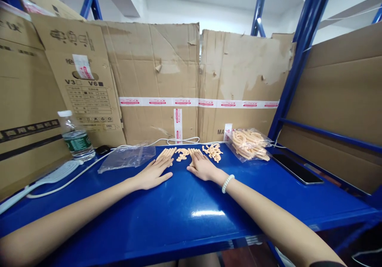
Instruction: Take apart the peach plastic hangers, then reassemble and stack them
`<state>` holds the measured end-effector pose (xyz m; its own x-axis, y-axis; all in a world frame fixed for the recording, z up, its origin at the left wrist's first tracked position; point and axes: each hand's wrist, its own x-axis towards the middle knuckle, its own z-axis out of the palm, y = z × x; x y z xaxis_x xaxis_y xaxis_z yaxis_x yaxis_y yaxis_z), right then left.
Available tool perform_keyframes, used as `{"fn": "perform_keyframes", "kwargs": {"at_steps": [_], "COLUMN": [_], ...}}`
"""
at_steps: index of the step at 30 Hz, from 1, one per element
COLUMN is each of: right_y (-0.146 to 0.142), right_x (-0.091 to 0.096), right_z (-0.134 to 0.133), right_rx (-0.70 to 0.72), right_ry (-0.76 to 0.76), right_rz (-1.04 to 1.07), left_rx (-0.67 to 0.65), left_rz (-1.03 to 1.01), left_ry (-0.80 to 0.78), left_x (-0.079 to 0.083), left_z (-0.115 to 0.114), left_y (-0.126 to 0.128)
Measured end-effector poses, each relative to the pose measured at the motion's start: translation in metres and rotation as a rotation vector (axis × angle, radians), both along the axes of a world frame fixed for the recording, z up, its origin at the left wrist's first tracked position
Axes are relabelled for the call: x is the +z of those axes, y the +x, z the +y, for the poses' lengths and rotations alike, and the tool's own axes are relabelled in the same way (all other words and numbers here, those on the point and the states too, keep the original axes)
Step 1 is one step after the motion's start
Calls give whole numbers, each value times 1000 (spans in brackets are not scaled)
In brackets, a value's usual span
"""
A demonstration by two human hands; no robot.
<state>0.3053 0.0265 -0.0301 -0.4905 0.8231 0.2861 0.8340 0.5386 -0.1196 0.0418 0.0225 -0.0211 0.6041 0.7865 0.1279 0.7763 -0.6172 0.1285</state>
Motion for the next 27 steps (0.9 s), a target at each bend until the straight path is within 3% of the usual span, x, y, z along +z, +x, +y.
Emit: {"fn": "perform_keyframes", "kwargs": {"at_steps": [3, 10, 20, 27], "right_y": [-2, -2, 6, 9], "right_x": [-7, -1, -4, -5], "right_z": [9, 31, -7, -5], "right_rx": [-44, -113, -32, 20], "right_ry": [6, 55, 161, 221], "right_rz": [-11, 8, 58, 128], "left_rx": [15, 41, 2, -84], "left_rz": [20, 12, -136, -192], "left_ry": [-52, -71, 99, 222], "left_x": [1, 6, -4, 1], "left_z": [3, 10, -6, -17], "left_y": [2, 6, -6, -11]}}
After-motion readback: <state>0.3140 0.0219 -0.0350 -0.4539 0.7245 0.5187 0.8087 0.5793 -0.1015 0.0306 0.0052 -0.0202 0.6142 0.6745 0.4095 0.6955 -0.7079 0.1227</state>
